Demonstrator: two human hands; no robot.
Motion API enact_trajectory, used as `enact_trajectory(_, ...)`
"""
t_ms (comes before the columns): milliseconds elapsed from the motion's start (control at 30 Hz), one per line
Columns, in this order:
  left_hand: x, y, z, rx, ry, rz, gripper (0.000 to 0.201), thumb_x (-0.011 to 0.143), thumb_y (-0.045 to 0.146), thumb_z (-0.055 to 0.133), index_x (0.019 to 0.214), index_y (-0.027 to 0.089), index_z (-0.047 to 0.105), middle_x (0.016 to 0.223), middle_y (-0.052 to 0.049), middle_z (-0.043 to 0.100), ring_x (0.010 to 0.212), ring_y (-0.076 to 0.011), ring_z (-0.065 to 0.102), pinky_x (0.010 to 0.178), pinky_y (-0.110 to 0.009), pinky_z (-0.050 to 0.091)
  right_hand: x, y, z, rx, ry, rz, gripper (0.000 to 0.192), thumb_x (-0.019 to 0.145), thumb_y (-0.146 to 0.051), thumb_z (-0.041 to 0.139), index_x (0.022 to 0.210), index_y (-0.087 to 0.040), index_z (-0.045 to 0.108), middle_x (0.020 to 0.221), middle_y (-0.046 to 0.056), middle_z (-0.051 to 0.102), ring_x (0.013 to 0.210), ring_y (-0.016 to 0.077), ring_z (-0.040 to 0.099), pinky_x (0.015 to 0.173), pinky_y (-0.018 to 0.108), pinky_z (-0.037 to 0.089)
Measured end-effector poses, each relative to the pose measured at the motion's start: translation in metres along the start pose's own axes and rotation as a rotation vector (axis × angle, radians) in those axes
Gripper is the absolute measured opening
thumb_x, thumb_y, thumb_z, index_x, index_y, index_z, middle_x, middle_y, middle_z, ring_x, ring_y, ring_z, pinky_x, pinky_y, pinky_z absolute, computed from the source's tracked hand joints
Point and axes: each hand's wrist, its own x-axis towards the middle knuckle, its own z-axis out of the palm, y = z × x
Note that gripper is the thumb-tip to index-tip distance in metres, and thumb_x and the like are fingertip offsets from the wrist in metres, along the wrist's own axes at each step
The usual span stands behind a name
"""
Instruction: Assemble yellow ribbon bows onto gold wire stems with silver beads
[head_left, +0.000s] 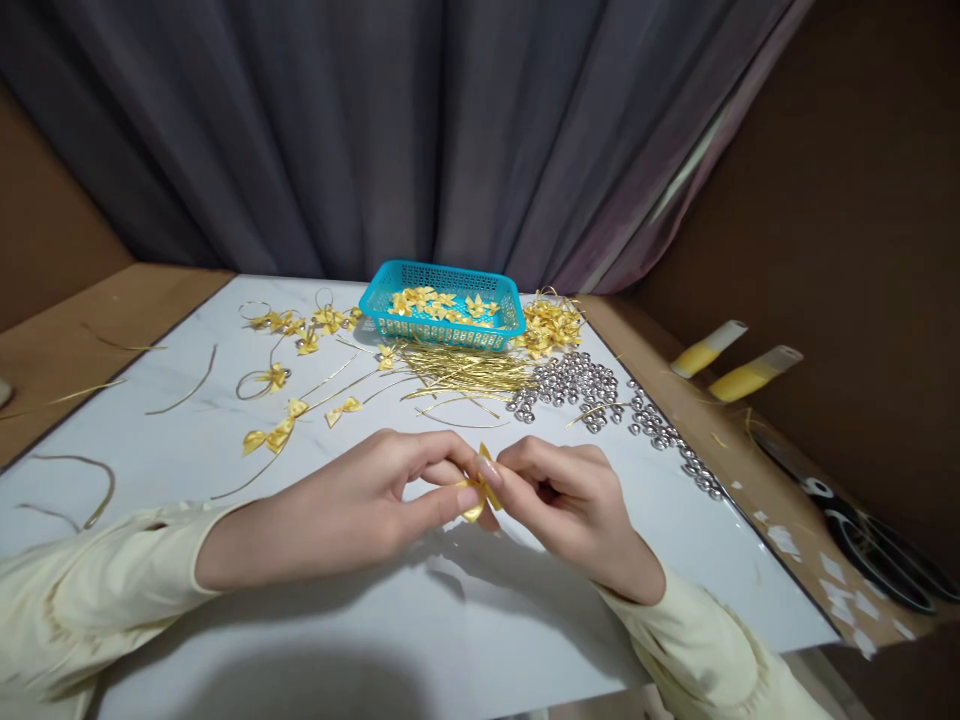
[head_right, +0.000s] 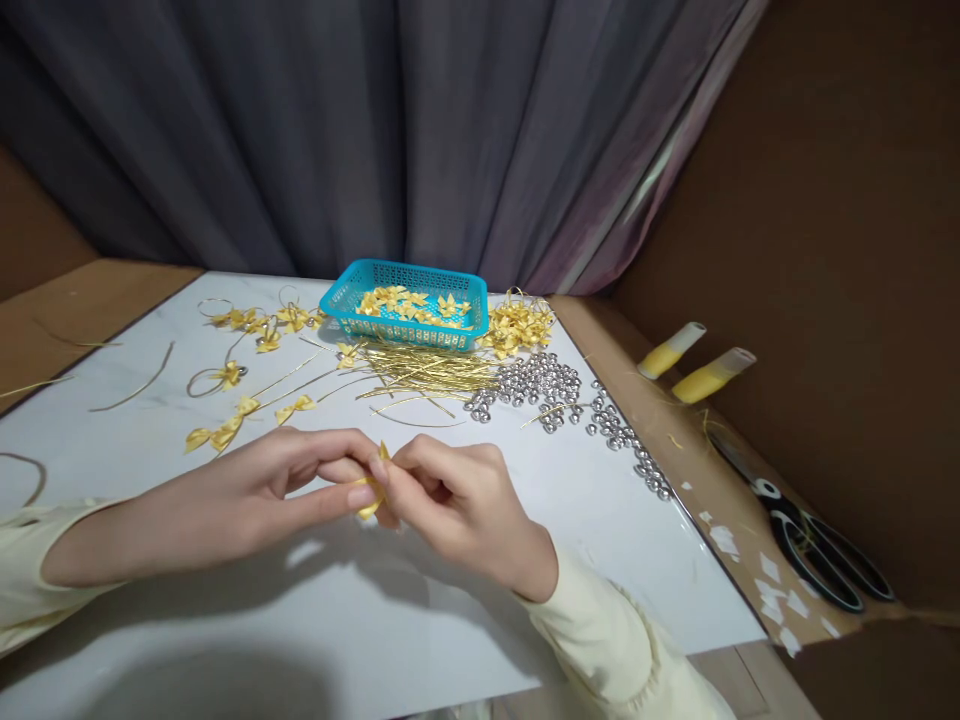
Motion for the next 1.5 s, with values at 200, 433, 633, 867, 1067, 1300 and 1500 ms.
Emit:
enact_trajectory(200, 0.001, -0.003, 0.002, -0.071, -0.026, -0.049, 0.018, 0.089, 0.034, 0.044, 0.093, 0.02, 0.055, 0.083, 0.002, 0.068, 0.074, -0.0147, 0.058, 0.062, -0.023, 0.038, 0.0, 0.001, -0.003, -0.024, -0.049, 0.007, 0.023, 0.085, -0.013, 0.052, 0.063, -0.016, 0.05, 0.047, -0.005, 0.052, 0.038, 0.0028, 0.034, 0.037, 0.016, 0.026)
enact_trajectory(433, 0.004, -0.01, 0.007, -0.179, -0.022, -0.013, 0.016, 0.088, 0.026, 0.043, 0.1, 0.022, 0.034, 0.073, 0.003, 0.062, 0.066, -0.0128, 0.052, 0.06, -0.024, 0.037, 0.0, 0.0, -0.005, -0.105, -0.181, -0.009, 0.025, 0.089, -0.014, 0.045, 0.065, -0.014, 0.054, 0.049, -0.005, 0.042, 0.041, 0.0043, 0.03, 0.041, 0.018, 0.025)
enact_trajectory(633, 0.005, -0.014, 0.008, -0.203, -0.018, 0.054, 0.023, 0.087, 0.026, 0.043, 0.104, 0.023, 0.028, 0.071, 0.003, 0.06, 0.067, -0.0134, 0.051, 0.061, -0.025, 0.036, -0.001, 0.003, 0.001, -0.027, -0.15, 0.044, 0.029, 0.088, -0.015, 0.047, 0.06, -0.014, 0.053, 0.046, -0.005, 0.043, 0.041, 0.0045, 0.029, 0.042, 0.018, 0.025)
enact_trajectory(867, 0.006, -0.023, 0.009, -0.281, -0.004, 0.149, 0.025, 0.086, 0.02, 0.046, 0.104, 0.023, 0.028, 0.067, 0.004, 0.059, 0.075, -0.0143, 0.055, 0.069, -0.026, 0.037, -0.003, -0.001, 0.007, -0.006, -0.137, 0.067, 0.03, 0.088, -0.014, 0.046, 0.059, -0.013, 0.054, 0.046, -0.002, 0.051, 0.04, 0.004, 0.028, 0.042, 0.019, 0.025)
enact_trajectory(1067, 0.008, -0.023, 0.004, -0.364, -0.047, 0.105, 0.023, 0.086, 0.024, 0.049, 0.103, 0.024, 0.033, 0.068, 0.005, 0.06, 0.069, -0.0126, 0.053, 0.066, -0.024, 0.037, 0.001, 0.001, 0.003, 0.058, -0.17, 0.169, 0.03, 0.088, -0.019, 0.047, 0.059, -0.014, 0.053, 0.045, -0.004, 0.046, 0.041, 0.0044, 0.029, 0.042, 0.019, 0.025)
enact_trajectory(1300, 0.014, -0.017, -0.006, -0.503, -0.131, -0.087, 0.014, 0.084, 0.02, 0.052, 0.098, 0.021, 0.049, 0.068, 0.004, 0.06, 0.07, -0.0131, 0.053, 0.071, -0.027, 0.036, 0.01, 0.005, -0.005, 0.13, -0.166, 0.319, 0.038, 0.091, -0.03, 0.042, 0.054, -0.017, 0.042, 0.047, -0.006, 0.038, 0.044, 0.0051, 0.034, 0.044, 0.019, 0.028)
enact_trajectory(1500, 0.017, -0.021, -0.003, -0.751, -0.139, -0.102, 0.022, 0.079, 0.007, 0.052, 0.097, 0.017, 0.046, 0.063, 0.002, 0.062, 0.067, -0.013, 0.055, 0.073, -0.028, 0.037, 0.005, 0.006, -0.001, 0.161, -0.199, 0.355, 0.039, 0.091, -0.03, 0.04, 0.054, -0.016, 0.043, 0.047, -0.005, 0.037, 0.043, 0.0054, 0.033, 0.044, 0.02, 0.026)
